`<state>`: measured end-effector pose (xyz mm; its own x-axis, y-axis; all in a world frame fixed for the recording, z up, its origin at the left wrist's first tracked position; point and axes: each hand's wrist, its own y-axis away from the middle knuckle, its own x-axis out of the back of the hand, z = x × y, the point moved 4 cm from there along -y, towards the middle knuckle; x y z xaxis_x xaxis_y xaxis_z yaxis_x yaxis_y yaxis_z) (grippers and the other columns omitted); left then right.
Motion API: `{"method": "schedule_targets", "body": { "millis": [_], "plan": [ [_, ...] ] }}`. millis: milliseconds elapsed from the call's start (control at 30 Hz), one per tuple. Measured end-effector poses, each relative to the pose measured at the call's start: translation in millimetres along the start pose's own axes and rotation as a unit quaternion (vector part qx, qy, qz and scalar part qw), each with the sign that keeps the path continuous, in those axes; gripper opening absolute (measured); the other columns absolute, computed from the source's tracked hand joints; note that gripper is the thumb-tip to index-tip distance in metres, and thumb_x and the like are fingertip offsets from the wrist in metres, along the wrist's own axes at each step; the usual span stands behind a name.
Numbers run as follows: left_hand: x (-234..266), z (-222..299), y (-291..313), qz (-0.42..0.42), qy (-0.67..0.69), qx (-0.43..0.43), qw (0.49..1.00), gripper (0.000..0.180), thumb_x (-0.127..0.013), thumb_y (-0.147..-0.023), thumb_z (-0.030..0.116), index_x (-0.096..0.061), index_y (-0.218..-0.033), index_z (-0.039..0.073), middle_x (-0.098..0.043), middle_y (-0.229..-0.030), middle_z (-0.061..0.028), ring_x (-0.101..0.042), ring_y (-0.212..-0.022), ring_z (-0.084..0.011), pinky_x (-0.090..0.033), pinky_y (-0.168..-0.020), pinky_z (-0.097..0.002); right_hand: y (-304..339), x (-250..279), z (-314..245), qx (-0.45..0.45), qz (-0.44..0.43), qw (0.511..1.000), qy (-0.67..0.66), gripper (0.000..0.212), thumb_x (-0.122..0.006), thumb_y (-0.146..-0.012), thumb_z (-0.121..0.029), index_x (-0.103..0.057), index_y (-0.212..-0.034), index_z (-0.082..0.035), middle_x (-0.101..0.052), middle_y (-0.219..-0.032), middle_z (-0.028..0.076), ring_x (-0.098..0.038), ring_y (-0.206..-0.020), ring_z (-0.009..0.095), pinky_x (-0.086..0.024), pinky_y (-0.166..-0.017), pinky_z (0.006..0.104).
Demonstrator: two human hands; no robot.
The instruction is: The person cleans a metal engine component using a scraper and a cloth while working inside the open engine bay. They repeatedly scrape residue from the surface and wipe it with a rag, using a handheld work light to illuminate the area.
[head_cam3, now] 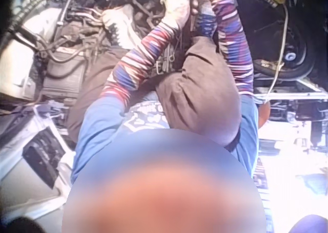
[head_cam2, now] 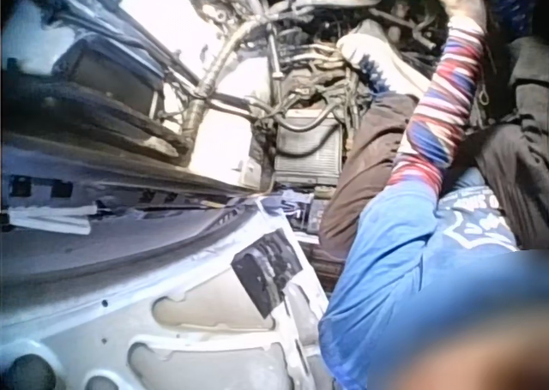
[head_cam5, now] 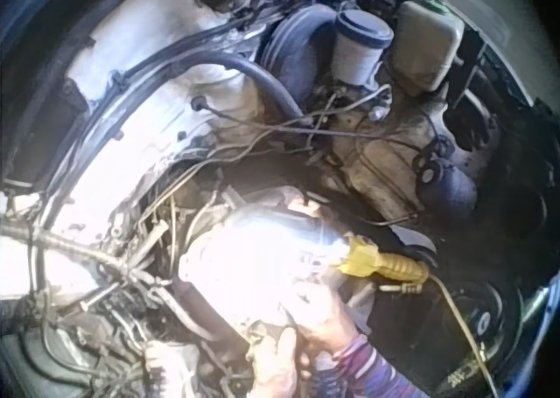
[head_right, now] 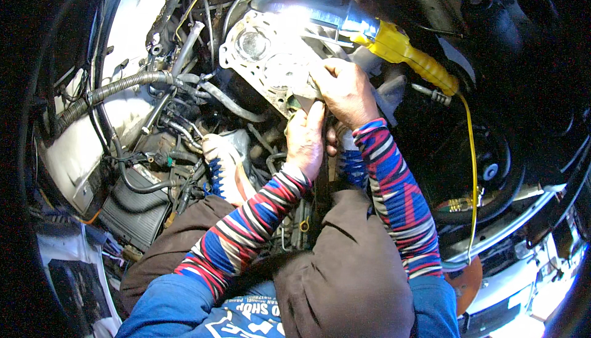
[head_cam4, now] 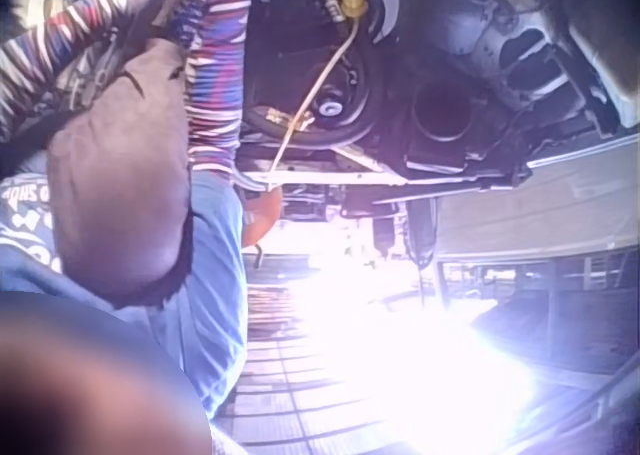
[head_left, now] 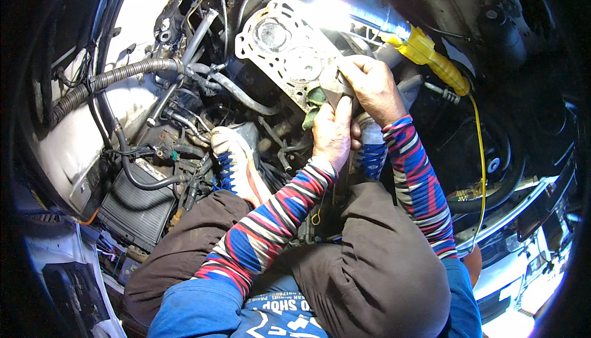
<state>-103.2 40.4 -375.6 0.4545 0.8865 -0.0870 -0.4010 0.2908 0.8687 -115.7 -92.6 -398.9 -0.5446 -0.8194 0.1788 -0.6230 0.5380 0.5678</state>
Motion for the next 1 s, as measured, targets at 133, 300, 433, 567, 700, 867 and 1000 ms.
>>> {"method": "schedule_targets", "body": {
  "millis": [133, 300, 433, 567, 700, 867, 1000],
  "plan": [
    [0, -3, 2, 0.01, -0.026, 0.009, 1.0, 0.03, -0.054, -0.101, 0.039, -0.053, -0.097, 0.009, -0.054, -0.065, -0.0001, -0.048, -0.047, -0.0085, -0.041, -0.04, -0.0249, -4, 0, -4, 0.02, -0.042, 0.998, 0.035, 0.034, -0.059, -0.093, -0.03, -0.07, -0.092, 0.002, -0.071, -0.087, 0.019, -0.07, -0.082, 0.028, -0.052, -0.075, 0.0371],
    [12, 4, -5, -0.022, -0.096, 0.012, 0.995, 0.03, -0.056, -0.1, 0.042, -0.052, -0.096, 0.012, -0.05, -0.065, 0.0011, -0.044, -0.046, -0.0096, -0.036, -0.041, -0.0265, -8, 3, -14, 0.233, -0.058, 0.944, 0.226, 0.022, -0.055, -0.092, -0.018, -0.068, -0.099, -0.001, -0.069, -0.096, 0.018, -0.068, -0.088, 0.035, -0.054, -0.078, 0.0409],
    [30, 24, -14, -0.054, -0.224, -0.031, 0.973, 0.036, -0.056, -0.099, 0.039, -0.06, -0.104, 0.004, -0.061, -0.075, -0.0059, -0.056, -0.062, -0.0137, -0.047, -0.056, -0.0331, -5, 6, -9, 0.216, -0.047, 0.955, 0.198, 0.023, -0.054, -0.093, -0.016, -0.068, -0.108, -0.005, -0.069, -0.101, 0.016, -0.068, -0.089, 0.035, -0.055, -0.078, 0.0409],
    [22, 16, -3, -0.03, -0.143, 0.049, 0.988, 0.033, -0.057, -0.099, 0.044, -0.053, -0.105, 0.011, -0.049, -0.072, 0.0026, -0.049, -0.057, -0.0079, -0.042, -0.044, -0.0247, -7, 1, -5, 0.13, -0.04, 0.977, 0.166, 0.031, -0.057, -0.097, -0.025, -0.071, -0.106, 0.001, -0.073, -0.094, 0.016, -0.07, -0.087, 0.025, -0.052, -0.082, 0.0338],
    [8, -1, -4, -0.004, -0.044, 0.067, 0.997, 0.037, -0.056, -0.098, 0.047, -0.052, -0.098, 0.01, -0.053, -0.078, -0.0005, -0.051, -0.059, -0.0087, -0.044, -0.044, -0.0258, -9, -2, -1, 0.04, -0.025, 0.991, 0.122, 0.032, -0.059, -0.095, -0.027, -0.071, -0.102, 0.002, -0.073, -0.093, 0.016, -0.071, -0.086, 0.026, -0.053, -0.08, 0.034],
    [15, -5, -24, 0.048, -0.203, -0.195, 0.958, 0.04, -0.056, -0.101, 0.041, -0.054, -0.101, 0.001, -0.057, -0.071, -0.0063, -0.057, -0.061, -0.0146, -0.045, -0.052, -0.0327, -9, -2, -10, 0.084, -0.006, 0.985, 0.147, 0.028, -0.059, -0.095, -0.024, -0.071, -0.105, 0.0, -0.072, -0.092, 0.017, -0.071, -0.085, 0.028, -0.054, -0.078, 0.0351],
    [20, -13, -34, 0.029, -0.217, -0.228, 0.949, 0.042, -0.053, -0.101, 0.046, -0.056, -0.105, 0.004, -0.056, -0.071, -0.0021, -0.05, -0.056, -0.0113, -0.042, -0.05, -0.0277, 4, -17, -42, 0.398, 0.039, 0.79, 0.464, 0.024, -0.061, -0.09, -0.033, -0.075, -0.093, -0.014, -0.069, -0.086, 0.013, -0.069, -0.079, 0.029, -0.056, -0.071, 0.0398]
  ]
}}
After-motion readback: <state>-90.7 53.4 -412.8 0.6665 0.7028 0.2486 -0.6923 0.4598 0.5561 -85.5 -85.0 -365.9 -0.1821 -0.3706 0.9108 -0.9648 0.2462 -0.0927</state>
